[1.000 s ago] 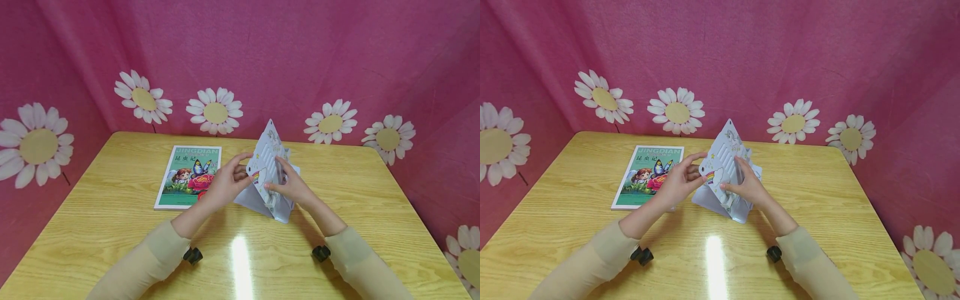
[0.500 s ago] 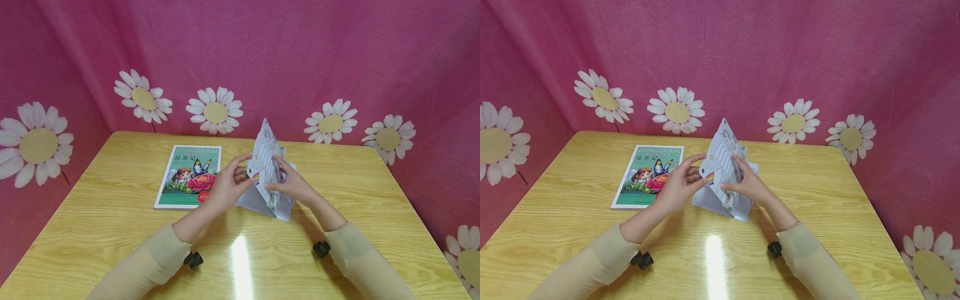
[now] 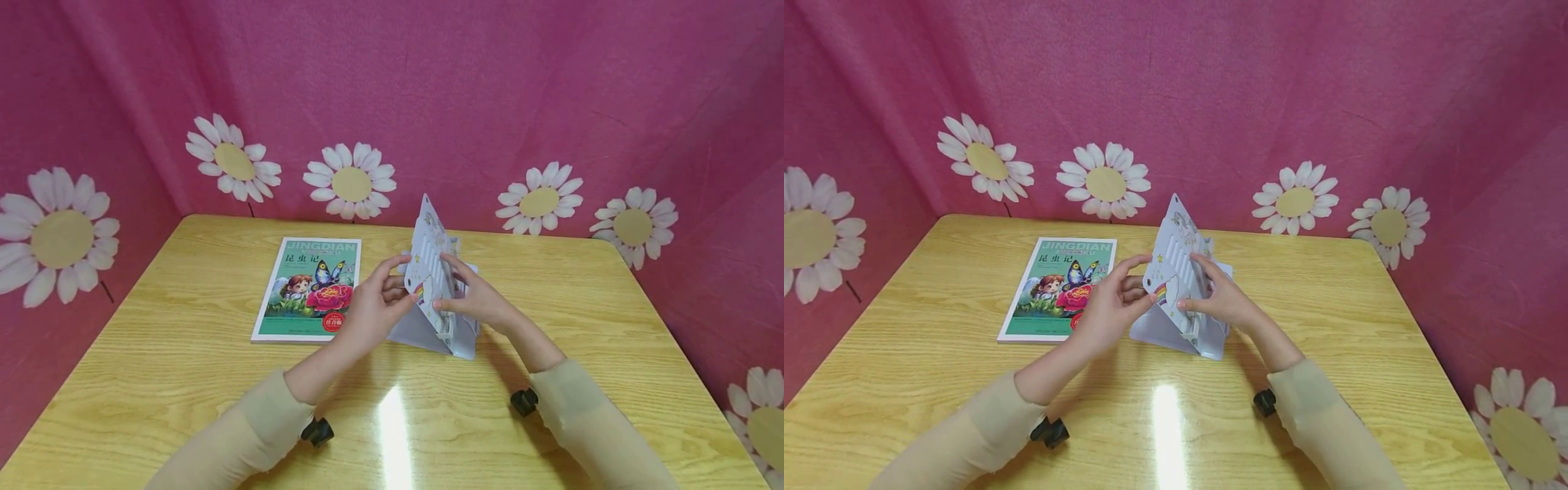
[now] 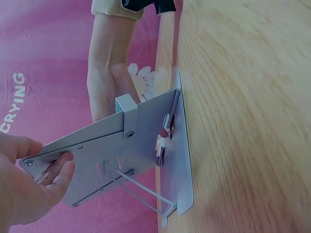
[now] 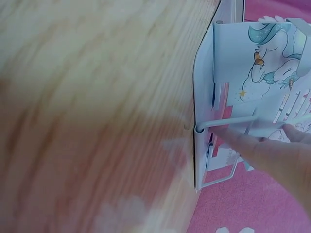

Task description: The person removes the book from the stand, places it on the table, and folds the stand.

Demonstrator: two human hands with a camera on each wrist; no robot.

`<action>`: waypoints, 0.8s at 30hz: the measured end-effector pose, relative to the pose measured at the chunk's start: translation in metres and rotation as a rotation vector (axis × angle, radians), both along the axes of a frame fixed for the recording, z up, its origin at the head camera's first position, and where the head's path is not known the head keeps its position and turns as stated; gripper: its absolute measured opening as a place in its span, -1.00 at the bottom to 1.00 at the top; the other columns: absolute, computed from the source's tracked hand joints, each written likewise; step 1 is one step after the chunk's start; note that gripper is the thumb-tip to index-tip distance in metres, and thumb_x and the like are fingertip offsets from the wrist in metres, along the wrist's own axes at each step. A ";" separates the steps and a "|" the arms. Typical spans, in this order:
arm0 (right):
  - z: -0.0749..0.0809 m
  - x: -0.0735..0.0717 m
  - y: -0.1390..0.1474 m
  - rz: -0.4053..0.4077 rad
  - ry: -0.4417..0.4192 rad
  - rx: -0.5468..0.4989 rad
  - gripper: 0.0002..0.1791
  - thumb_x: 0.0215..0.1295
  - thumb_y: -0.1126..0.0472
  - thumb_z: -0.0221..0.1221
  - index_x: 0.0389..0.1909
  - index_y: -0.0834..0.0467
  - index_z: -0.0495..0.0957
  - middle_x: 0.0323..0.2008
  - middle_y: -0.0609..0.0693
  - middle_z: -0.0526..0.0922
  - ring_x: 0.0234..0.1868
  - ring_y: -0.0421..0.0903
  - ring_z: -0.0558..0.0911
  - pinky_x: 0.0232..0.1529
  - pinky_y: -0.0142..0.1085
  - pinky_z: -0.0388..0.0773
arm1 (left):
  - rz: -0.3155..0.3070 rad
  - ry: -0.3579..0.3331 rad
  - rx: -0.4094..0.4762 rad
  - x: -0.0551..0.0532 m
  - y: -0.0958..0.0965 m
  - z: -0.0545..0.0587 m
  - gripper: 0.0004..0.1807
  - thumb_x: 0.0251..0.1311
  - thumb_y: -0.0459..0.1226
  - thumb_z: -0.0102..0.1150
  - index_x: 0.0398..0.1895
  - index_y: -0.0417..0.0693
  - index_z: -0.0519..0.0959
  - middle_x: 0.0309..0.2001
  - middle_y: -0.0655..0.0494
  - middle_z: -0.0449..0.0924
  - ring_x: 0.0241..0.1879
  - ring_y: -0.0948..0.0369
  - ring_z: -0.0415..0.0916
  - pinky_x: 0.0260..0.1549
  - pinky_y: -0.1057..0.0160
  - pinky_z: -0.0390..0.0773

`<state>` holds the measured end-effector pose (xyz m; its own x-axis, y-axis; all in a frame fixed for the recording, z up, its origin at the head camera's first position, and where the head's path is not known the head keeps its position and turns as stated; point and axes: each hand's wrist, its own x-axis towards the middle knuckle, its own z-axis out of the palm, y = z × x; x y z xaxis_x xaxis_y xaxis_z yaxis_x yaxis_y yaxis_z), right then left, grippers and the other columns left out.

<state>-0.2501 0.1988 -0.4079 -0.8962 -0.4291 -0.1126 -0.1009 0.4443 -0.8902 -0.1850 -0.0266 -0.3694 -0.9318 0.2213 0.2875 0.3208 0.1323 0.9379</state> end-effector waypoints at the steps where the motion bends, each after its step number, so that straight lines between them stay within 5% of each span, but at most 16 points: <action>1: 0.000 0.000 0.001 0.003 -0.001 0.001 0.07 0.07 0.07 0.37 0.49 -0.18 -0.13 0.50 0.09 -0.23 0.46 0.20 -0.09 0.34 0.10 0.15 | 0.004 0.001 -0.001 0.001 0.000 0.000 -0.39 0.11 -0.49 0.22 0.26 -0.08 0.34 -0.08 -0.20 0.64 -0.17 0.07 0.65 -0.17 0.31 0.63; 12: 0.000 -0.003 0.005 0.057 -0.027 -0.005 0.06 0.08 0.05 0.36 0.47 -0.29 -0.13 0.50 0.02 -0.21 0.45 0.19 -0.02 0.27 0.12 0.26 | 0.033 -0.008 -0.009 0.007 0.003 0.000 -0.40 0.10 -0.44 0.25 0.25 -0.06 0.35 -0.09 -0.11 0.66 -0.20 0.11 0.66 -0.20 0.32 0.64; 24: 0.000 -0.009 0.006 0.115 -0.051 -0.022 0.08 0.06 0.05 0.38 0.48 -0.24 -0.14 0.51 -0.06 -0.29 0.47 0.14 -0.09 0.35 0.08 0.14 | 0.033 -0.045 0.027 0.011 0.005 -0.001 -0.37 0.09 -0.44 0.27 0.26 -0.06 0.33 -0.09 -0.14 0.65 -0.18 0.09 0.66 -0.19 0.32 0.63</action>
